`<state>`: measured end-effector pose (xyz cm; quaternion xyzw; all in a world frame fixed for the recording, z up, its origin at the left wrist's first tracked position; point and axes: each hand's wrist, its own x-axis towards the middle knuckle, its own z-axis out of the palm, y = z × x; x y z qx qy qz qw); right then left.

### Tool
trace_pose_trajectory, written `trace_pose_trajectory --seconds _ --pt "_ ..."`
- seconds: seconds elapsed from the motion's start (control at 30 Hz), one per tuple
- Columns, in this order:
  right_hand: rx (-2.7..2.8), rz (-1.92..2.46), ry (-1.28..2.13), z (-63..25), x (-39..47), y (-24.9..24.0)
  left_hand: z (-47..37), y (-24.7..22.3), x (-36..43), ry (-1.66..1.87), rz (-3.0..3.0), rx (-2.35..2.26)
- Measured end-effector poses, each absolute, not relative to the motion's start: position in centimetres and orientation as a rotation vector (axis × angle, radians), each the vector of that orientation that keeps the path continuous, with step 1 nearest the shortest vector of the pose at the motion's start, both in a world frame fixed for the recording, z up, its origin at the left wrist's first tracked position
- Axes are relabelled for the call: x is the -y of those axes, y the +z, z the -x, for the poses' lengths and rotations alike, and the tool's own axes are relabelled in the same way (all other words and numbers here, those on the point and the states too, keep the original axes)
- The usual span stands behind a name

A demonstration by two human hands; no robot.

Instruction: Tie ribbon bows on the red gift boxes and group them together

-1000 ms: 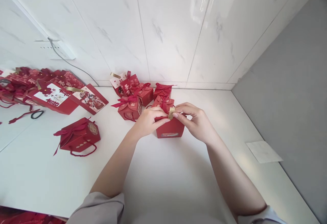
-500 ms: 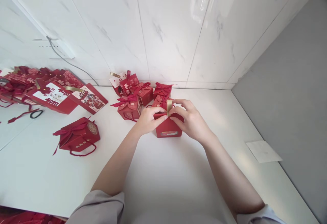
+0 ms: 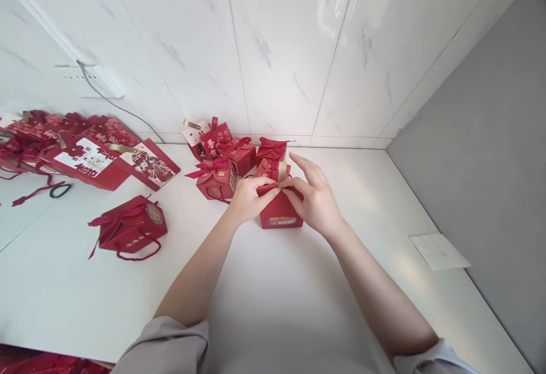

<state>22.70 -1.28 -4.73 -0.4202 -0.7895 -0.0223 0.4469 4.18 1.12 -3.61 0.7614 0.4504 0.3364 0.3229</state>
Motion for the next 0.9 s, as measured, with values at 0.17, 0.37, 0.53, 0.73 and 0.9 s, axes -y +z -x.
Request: trace_pose_trajectory --seconds 0.17,0.37,0.53,0.73,0.9 --pt "1.963 1.017 0.021 -22.6 1.2 -4.8 -4.2 -3.6 -1.1 0.903 -1.989 -1.174" --pt "2.023 1.060 0.121 -22.7 1.5 -4.6 -4.3 -3.7 -1.1 0.888 -1.998 -1.177" --pt "2.049 1.058 0.209 -22.8 1.6 -4.4 -4.2 -3.6 -1.1 0.864 -2.030 -1.161" --pt "1.971 1.016 0.432 -23.9 1.9 -3.6 -4.1 -2.8 -0.8 0.820 -2.057 -1.177" --pt "1.913 1.137 0.564 -24.4 1.7 -3.9 -4.1 -2.3 -0.5 0.807 -2.069 -1.131"
